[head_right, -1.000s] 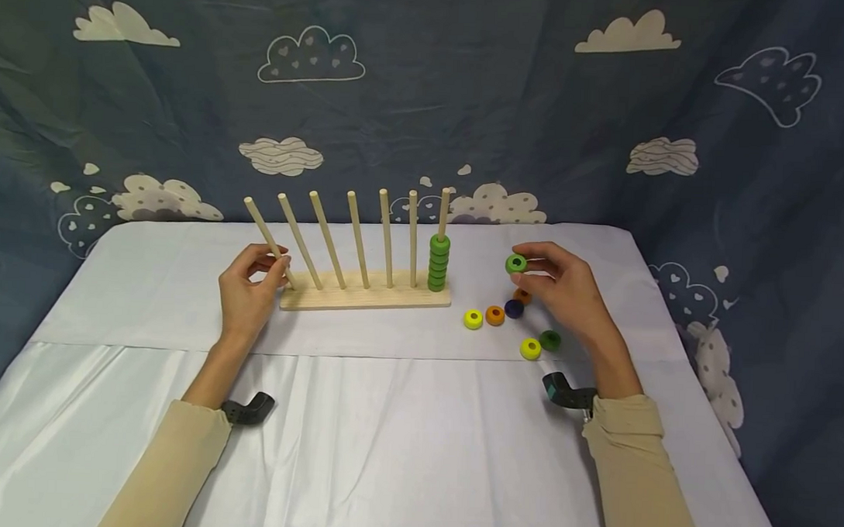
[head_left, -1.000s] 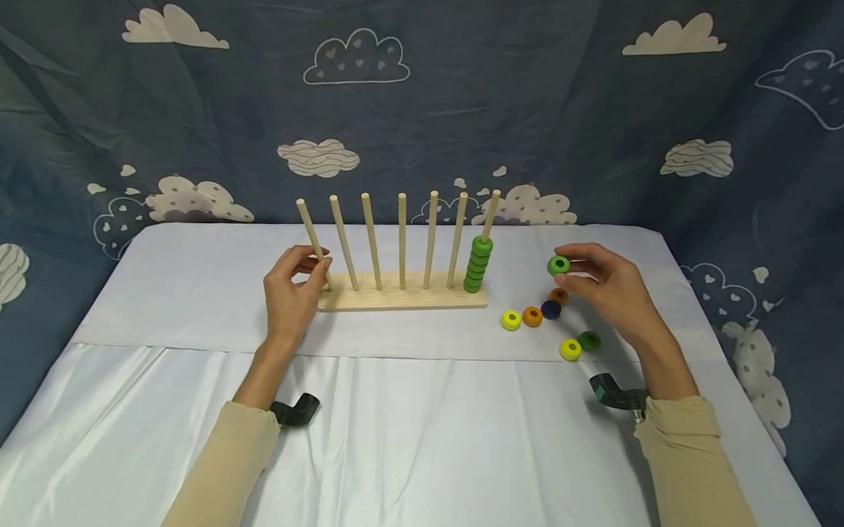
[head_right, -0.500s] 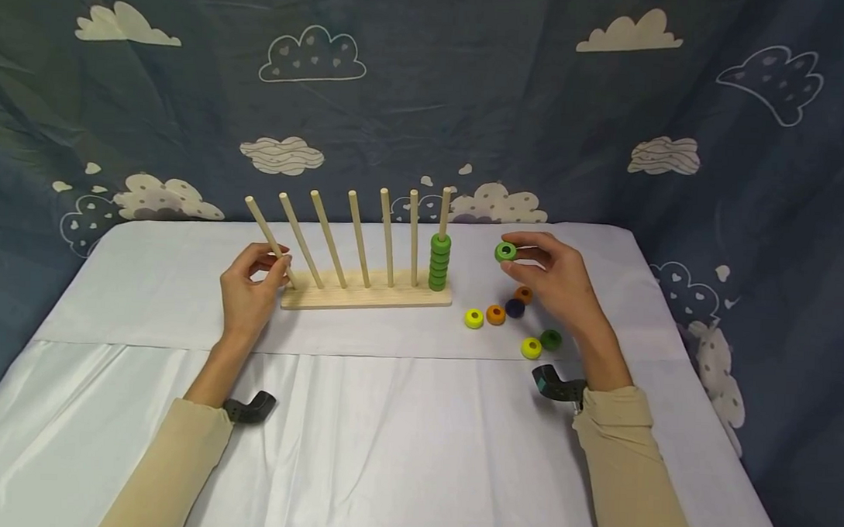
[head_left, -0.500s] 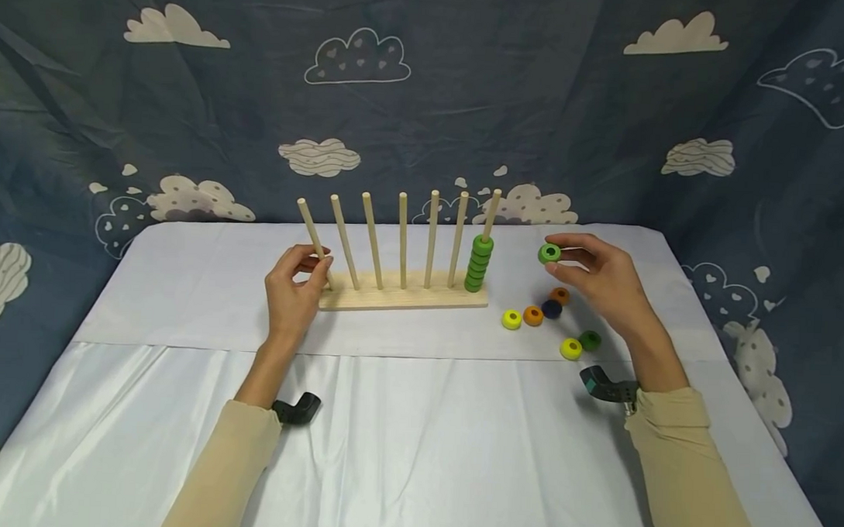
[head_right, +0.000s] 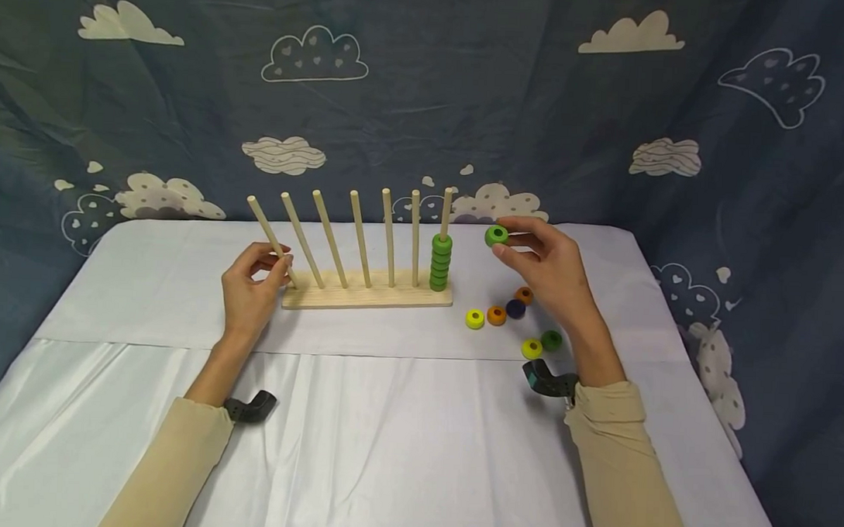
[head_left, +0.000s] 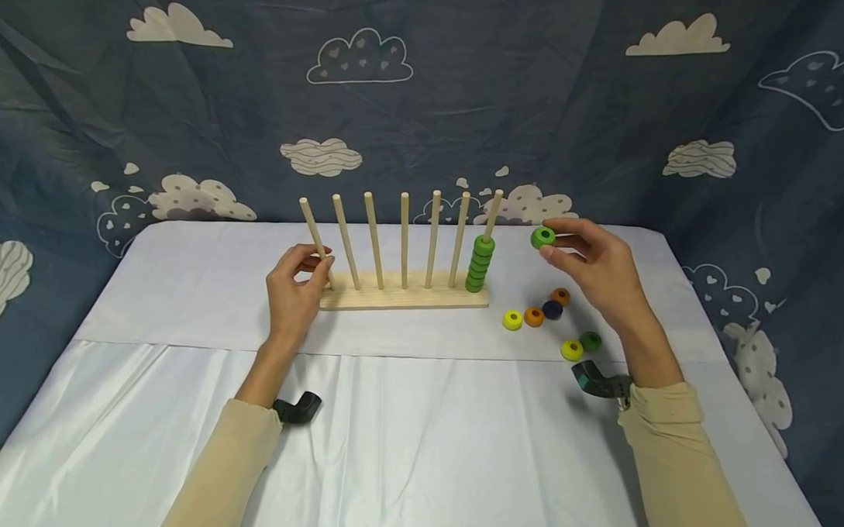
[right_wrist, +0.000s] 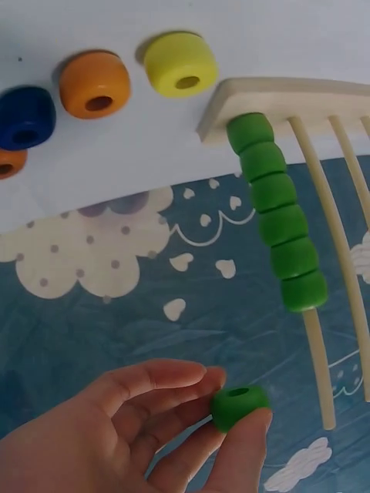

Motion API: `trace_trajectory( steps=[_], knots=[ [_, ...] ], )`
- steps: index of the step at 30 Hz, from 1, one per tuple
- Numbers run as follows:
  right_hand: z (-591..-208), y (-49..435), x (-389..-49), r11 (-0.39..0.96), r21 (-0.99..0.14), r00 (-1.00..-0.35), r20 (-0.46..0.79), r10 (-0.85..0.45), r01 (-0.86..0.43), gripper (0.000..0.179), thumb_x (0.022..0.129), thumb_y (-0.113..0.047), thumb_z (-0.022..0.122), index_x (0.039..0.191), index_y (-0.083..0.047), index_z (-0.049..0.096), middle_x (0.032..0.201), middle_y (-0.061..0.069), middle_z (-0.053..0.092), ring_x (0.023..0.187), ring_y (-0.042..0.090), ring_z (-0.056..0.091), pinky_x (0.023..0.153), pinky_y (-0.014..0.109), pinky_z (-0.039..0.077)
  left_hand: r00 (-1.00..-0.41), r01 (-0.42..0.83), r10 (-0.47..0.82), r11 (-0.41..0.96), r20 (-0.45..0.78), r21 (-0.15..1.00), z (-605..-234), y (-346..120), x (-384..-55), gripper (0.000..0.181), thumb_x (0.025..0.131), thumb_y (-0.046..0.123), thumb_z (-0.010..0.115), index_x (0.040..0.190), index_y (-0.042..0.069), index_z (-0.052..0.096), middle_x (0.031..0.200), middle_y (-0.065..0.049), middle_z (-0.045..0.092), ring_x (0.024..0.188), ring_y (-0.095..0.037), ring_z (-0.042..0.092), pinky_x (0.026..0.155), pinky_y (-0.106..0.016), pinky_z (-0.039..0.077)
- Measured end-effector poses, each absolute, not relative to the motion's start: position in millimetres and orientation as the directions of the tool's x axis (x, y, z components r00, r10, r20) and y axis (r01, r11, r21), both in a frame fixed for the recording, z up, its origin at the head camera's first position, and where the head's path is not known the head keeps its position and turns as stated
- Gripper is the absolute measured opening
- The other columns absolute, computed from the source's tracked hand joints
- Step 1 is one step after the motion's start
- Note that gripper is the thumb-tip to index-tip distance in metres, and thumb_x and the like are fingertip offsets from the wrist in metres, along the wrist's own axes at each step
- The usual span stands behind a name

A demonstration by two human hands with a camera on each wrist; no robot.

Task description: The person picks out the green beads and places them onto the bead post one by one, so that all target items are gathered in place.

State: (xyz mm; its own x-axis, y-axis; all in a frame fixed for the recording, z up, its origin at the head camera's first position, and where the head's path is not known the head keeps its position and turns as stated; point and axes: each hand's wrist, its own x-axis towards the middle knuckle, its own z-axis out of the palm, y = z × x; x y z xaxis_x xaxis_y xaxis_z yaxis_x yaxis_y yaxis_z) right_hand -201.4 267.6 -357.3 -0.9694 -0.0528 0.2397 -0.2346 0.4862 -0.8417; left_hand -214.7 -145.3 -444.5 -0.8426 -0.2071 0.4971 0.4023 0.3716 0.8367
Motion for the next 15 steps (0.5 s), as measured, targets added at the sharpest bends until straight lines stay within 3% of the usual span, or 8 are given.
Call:
trace_trajectory(
  steps=[7, 15],
  knots=[
    [-349, 258, -201, 0.481, -0.849, -0.973, 0.225, -0.048, -0.22, 0.043, 0.099, -0.018, 0.073, 0.14, -0.011, 0.063, 0.134, -0.003, 0.063, 0.114, 0.002, 0.061, 0.094, 0.006, 0.052, -0.842, 0.397, -0.215, 0.375, 0.495, 0.838, -448, -146, -212, 0.012, 0.096, 0.01, 0.076, 0.106, 0.005, 0.076, 0.1, -0.014, 0.073, 0.084, -0.004, 0.066, 0.063, -0.029, 0.066],
    [-337, 248, -204, 0.449, -0.846, -0.954, 0.295, -0.057, -0.289, 0.042, 0.099, -0.014, 0.072, 0.14, -0.01, 0.064, 0.135, 0.003, 0.063, 0.113, 0.002, 0.062, 0.094, 0.006, 0.054, -0.839, 0.406, -0.213, 0.37, 0.502, 0.836, -444, -145, -215, 0.012, 0.095, 0.009, 0.076, 0.106, 0.003, 0.076, 0.101, -0.014, 0.073, 0.085, -0.008, 0.067, 0.063, -0.028, 0.066]
  ],
)
